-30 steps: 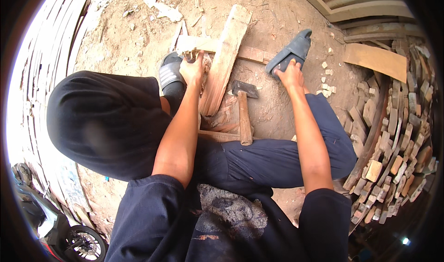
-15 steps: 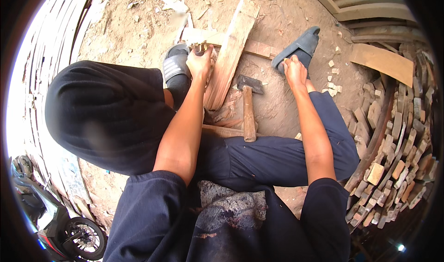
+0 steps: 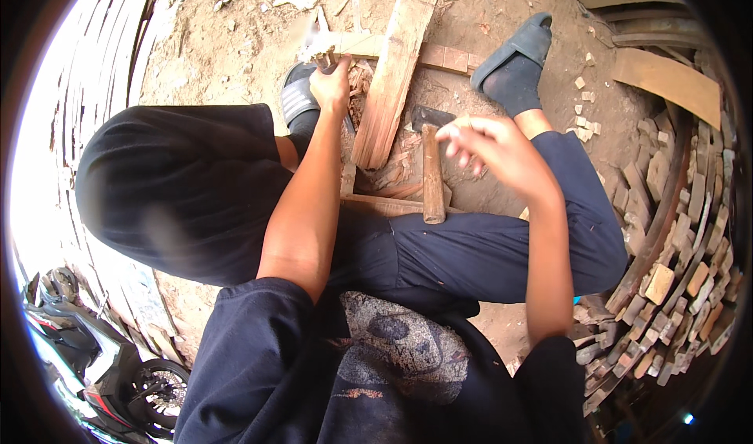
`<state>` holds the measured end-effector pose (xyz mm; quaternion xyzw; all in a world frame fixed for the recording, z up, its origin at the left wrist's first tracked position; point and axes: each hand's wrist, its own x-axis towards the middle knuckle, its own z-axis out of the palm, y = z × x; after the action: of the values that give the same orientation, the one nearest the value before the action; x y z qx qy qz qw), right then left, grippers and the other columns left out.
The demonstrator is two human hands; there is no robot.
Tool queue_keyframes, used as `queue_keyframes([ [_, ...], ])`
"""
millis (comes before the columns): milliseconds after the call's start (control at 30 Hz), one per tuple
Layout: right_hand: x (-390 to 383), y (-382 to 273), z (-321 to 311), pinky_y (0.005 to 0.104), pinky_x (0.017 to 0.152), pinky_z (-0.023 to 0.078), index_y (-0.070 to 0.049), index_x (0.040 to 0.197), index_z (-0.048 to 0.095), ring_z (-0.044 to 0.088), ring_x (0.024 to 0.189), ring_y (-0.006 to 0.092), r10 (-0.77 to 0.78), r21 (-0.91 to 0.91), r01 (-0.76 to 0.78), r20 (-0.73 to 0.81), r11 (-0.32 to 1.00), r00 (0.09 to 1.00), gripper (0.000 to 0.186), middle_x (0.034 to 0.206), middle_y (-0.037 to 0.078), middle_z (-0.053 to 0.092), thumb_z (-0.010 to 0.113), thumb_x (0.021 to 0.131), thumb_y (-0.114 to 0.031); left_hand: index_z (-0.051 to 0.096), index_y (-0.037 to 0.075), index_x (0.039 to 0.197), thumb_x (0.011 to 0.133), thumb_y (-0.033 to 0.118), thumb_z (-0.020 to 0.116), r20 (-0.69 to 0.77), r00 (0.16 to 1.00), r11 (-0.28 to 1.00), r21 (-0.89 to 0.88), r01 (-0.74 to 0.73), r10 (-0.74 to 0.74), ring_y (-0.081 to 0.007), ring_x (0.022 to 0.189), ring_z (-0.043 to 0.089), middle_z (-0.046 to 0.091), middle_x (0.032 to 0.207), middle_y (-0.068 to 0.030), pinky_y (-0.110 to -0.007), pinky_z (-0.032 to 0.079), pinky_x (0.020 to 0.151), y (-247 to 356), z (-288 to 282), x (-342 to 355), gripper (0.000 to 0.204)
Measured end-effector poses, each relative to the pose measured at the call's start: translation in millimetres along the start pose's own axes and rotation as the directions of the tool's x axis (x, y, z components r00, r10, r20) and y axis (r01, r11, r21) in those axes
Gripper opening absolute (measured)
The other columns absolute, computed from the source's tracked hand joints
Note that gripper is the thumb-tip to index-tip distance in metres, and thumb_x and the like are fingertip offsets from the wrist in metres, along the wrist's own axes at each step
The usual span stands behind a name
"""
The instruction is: The person sits on the ground and uses a chisel and mallet to carve a piece of wood. They repeatedly strike the chisel to remove wood chips and shape the wood.
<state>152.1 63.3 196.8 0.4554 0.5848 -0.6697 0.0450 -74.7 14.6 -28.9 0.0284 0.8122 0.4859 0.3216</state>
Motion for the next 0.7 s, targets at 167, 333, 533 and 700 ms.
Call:
queue_keyframes([
  [167,-83,-78,72,0.0305,0.053,0.048,-0.005,0.067,0.054,0.053,0.057,0.0213,-0.823,0.845,0.490,-0.113,0.215,0.556,0.035,0.071,0.012,0.057,0.049,0.098,-0.021,0.069,-0.005,0.095,0.067,0.029,0.074,-0.032,0.999,0.999,0.036,0.004,-0.002,-0.0274,0.084,0.067,0.071,0.091,-0.0180,-0.036,0.050,0.083,0,13,10,0.044],
  [333,-128,-107,133,0.0283,0.056,0.045,0.000,0.074,0.065,0.054,0.075,0.0223,-0.629,0.916,0.369,-0.381,-0.157,0.678,0.052,0.079,0.018,0.063,0.056,0.090,-0.048,0.067,-0.006,0.096,0.068,0.028,0.074,-0.069,0.997,0.998,0.053,-0.025,0.029,-0.0281,0.082,0.067,0.070,0.091,-0.0198,-0.038,0.050,0.081,6,3,6,0.044],
  [533,-121,-102,174,0.0297,0.060,0.044,-0.002,0.080,0.069,0.053,0.079,0.0213,-0.535,0.631,0.768,-0.688,-0.108,0.490,0.045,0.089,0.017,0.064,0.057,0.091,-0.044,0.067,-0.006,0.094,0.069,0.026,0.074,-0.038,0.996,0.989,0.125,-0.079,0.085,-0.0273,0.080,0.067,0.070,0.088,-0.0184,-0.037,0.050,0.080,1,2,-1,0.041],
  [700,-127,-98,158,0.0255,0.053,0.042,-0.002,0.078,0.068,0.052,0.067,0.0183,-0.591,0.711,0.696,-0.606,-0.103,0.532,0.022,0.081,0.015,0.059,0.069,0.085,-0.023,0.063,-0.003,0.079,0.072,0.031,0.077,0.133,0.985,0.983,0.158,0.090,-0.111,-0.0203,0.056,0.057,0.061,0.070,-0.0119,-0.034,0.046,0.055,-6,-1,6,0.037],
])
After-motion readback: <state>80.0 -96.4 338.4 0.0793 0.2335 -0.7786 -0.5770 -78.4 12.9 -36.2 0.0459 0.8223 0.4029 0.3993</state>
